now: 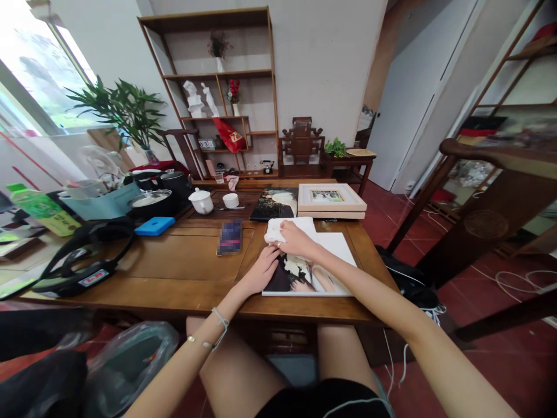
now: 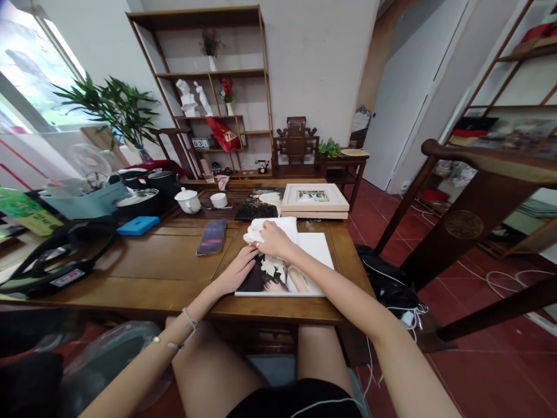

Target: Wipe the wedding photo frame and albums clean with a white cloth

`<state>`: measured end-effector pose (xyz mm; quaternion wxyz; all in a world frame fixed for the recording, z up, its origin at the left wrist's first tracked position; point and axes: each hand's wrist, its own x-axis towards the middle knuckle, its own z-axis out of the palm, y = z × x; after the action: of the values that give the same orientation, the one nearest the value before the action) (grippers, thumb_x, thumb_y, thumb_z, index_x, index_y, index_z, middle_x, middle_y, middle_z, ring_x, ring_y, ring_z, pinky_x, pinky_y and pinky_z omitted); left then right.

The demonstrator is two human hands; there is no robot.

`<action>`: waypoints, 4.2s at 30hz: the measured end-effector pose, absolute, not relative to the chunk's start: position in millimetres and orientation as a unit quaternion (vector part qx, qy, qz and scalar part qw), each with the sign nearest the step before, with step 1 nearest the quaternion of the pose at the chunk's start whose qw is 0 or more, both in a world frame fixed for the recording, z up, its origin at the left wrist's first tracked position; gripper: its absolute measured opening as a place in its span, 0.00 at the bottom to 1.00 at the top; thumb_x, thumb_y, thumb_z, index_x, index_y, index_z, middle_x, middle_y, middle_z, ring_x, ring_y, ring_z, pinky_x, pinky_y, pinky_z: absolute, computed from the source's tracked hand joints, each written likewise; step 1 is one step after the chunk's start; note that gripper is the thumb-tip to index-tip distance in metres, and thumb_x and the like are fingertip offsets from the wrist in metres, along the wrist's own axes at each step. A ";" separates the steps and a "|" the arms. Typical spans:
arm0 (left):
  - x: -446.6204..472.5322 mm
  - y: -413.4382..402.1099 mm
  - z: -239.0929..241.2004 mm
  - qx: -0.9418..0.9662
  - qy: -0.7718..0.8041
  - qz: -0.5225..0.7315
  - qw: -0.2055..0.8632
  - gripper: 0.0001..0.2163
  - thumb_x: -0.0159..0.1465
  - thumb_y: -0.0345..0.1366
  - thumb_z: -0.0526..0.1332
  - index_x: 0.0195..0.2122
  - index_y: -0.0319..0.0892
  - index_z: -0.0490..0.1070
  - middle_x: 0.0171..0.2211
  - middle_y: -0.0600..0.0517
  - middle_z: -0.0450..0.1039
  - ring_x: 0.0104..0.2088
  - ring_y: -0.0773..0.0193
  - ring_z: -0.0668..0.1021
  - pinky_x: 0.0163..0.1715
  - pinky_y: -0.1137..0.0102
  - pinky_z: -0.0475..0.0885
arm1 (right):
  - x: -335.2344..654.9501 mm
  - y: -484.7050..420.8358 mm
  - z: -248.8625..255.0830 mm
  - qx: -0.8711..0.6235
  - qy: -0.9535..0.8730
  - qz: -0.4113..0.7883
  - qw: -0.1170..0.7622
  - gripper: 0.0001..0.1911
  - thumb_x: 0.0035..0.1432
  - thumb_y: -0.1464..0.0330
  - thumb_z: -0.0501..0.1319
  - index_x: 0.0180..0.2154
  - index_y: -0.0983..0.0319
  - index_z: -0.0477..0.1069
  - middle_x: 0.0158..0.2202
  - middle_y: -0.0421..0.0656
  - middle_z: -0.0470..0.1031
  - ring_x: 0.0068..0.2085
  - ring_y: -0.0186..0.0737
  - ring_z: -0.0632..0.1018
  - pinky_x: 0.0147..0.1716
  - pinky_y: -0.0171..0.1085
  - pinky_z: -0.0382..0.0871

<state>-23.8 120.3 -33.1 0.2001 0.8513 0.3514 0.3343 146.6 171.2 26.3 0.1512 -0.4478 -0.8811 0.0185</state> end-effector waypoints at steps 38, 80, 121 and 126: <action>-25.3 123.0 -39.0 0.852 0.331 0.348 0.207 0.20 0.69 0.37 0.46 0.61 0.46 0.59 0.63 0.46 0.56 0.63 0.57 0.58 0.64 0.54 0.51 | 223.5 82.1 30.8 -0.558 -0.822 -0.012 0.112 0.27 0.53 0.67 0.56 0.54 0.72 0.65 0.61 0.62 0.57 0.63 0.60 0.56 0.60 0.57 0.45; -24.3 123.7 -41.3 0.847 0.329 0.359 0.215 0.19 0.69 0.36 0.46 0.60 0.46 0.60 0.63 0.46 0.57 0.63 0.57 0.59 0.64 0.53 0.51 | 243.3 57.2 -8.9 -0.380 -0.907 0.038 0.179 0.41 0.45 0.74 0.55 0.63 0.65 0.53 0.64 0.51 0.55 0.65 0.45 0.54 0.63 0.50 0.42; -25.1 123.7 -40.4 0.851 0.331 0.352 0.205 0.20 0.69 0.36 0.45 0.62 0.46 0.59 0.63 0.47 0.56 0.63 0.56 0.59 0.64 0.53 0.51 | 260.8 22.0 8.1 -0.378 -0.910 0.083 0.150 0.42 0.43 0.74 0.54 0.63 0.59 0.54 0.66 0.42 0.52 0.66 0.44 0.51 0.64 0.51 0.41; -26.6 124.1 -40.9 0.854 0.323 0.346 0.217 0.20 0.69 0.37 0.45 0.62 0.47 0.59 0.64 0.47 0.55 0.64 0.56 0.58 0.64 0.53 0.50 | 278.0 33.2 11.5 -0.414 -0.890 0.080 0.173 0.37 0.49 0.71 0.54 0.63 0.60 0.55 0.65 0.45 0.54 0.65 0.45 0.53 0.63 0.52 0.44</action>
<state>-26.6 124.1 -40.9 0.2174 0.8536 0.3235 0.3457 278.0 33.2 11.5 0.1734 -0.4135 -0.8902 0.0804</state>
